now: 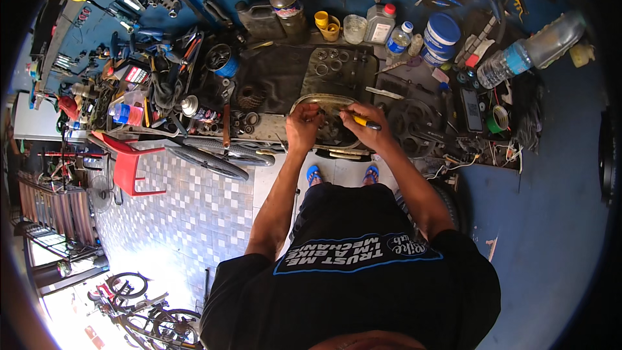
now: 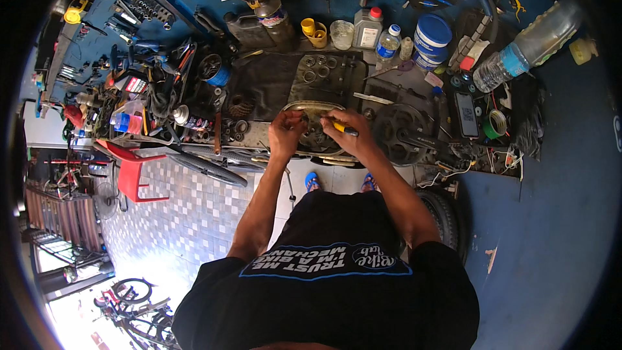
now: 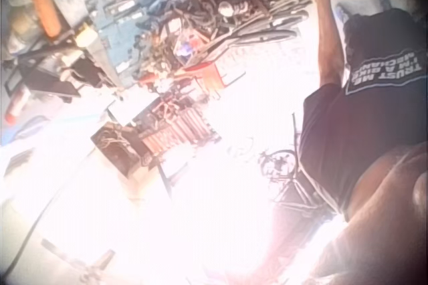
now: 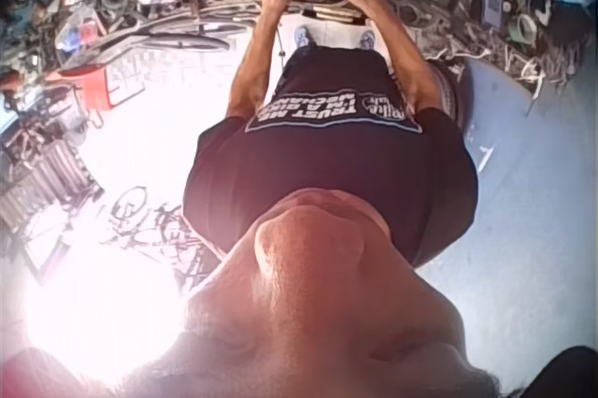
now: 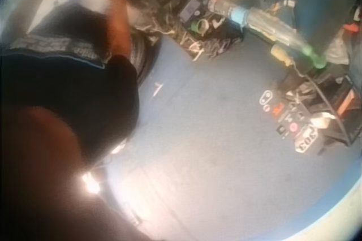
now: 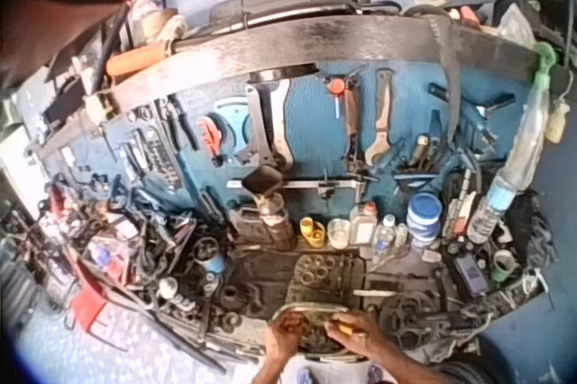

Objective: The person scrubs small mechanical parts in a metal tray using a yellow-handled brush. They repeatedly dip the brush into the tray and scrub the parts, then briefly pick up a small metal ring and inspect it before returning to scrubbing.

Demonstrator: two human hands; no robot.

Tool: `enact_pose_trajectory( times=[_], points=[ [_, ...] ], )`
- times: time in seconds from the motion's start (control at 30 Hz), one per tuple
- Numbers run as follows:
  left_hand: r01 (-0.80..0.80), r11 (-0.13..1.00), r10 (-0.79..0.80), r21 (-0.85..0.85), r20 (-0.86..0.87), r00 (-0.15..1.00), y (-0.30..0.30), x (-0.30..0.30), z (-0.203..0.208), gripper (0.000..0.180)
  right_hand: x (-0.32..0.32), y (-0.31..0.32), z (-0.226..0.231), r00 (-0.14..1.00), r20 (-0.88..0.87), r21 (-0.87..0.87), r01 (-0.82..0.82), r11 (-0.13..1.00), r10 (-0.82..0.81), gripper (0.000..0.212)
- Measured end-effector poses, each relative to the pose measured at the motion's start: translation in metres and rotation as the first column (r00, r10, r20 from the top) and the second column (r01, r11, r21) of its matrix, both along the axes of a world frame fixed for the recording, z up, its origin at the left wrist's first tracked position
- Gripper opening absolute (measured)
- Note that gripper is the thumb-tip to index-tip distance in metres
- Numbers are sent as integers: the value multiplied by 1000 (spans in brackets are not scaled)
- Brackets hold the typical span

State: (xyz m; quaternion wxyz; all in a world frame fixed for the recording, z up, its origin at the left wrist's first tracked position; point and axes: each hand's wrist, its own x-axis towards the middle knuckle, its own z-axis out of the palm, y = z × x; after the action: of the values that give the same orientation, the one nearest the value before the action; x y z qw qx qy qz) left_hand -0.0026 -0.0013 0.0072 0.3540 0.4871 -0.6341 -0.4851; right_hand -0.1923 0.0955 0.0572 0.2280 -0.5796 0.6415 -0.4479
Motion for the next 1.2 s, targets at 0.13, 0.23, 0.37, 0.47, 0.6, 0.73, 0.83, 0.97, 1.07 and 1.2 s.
enact_pose_trajectory(
  times=[0.13, 0.23, 0.37, 0.47, 0.6, 0.73, 0.83, 0.97, 1.07, 1.2],
  points=[
    [-2, 1000, 2, -1, -7, 1000, -1, -2, -1, 28, 10, 2, 0, 999, 39, -60, 14, 998, -12, 25],
    [-16, 1000, 16, -15, 4, 1000, -2, 0, 0, 26, 6, 2, -8, 998, -24, -76, 58, 995, -60, 25],
    [-36, 997, 33, -62, -51, 998, -1, -4, -6, 23, 16, 5, 3, 995, 85, -90, 54, 994, -46, 23],
    [-22, 998, 22, -57, -6, 1000, -1, -9, 14, 23, 9, 5, -22, 992, 71, -173, 114, 978, -103, 22],
    [-25, 998, 20, -64, -84, 996, -4, -5, 4, 25, 23, 3, 9, 988, 105, -173, 130, 976, -113, 21],
    [-23, 997, 23, -74, -3, 1000, -2, -11, 14, 23, 22, 4, -11, 990, 34, -270, 141, 953, -137, 16],
    [-32, 997, 32, -68, -12, 999, -2, -12, 10, 22, 27, 3, 15, 985, 42, -239, 174, 955, -169, 15],
    [-23, 998, 10, -64, -199, 980, -1, -18, 15, 24, 16, -1, -24, 987, 39, -82, 160, 984, -158, 23],
    [80, 945, 46, 317, -369, 928, -7, -11, 16, 29, 11, 3, -22, 981, 62, 44, 179, 983, -182, 24],
    [112, 862, 141, 494, -448, 883, -8, -13, 24, 32, 1, 7, -36, 985, 115, 142, 115, 983, -132, 29]
  ],
)
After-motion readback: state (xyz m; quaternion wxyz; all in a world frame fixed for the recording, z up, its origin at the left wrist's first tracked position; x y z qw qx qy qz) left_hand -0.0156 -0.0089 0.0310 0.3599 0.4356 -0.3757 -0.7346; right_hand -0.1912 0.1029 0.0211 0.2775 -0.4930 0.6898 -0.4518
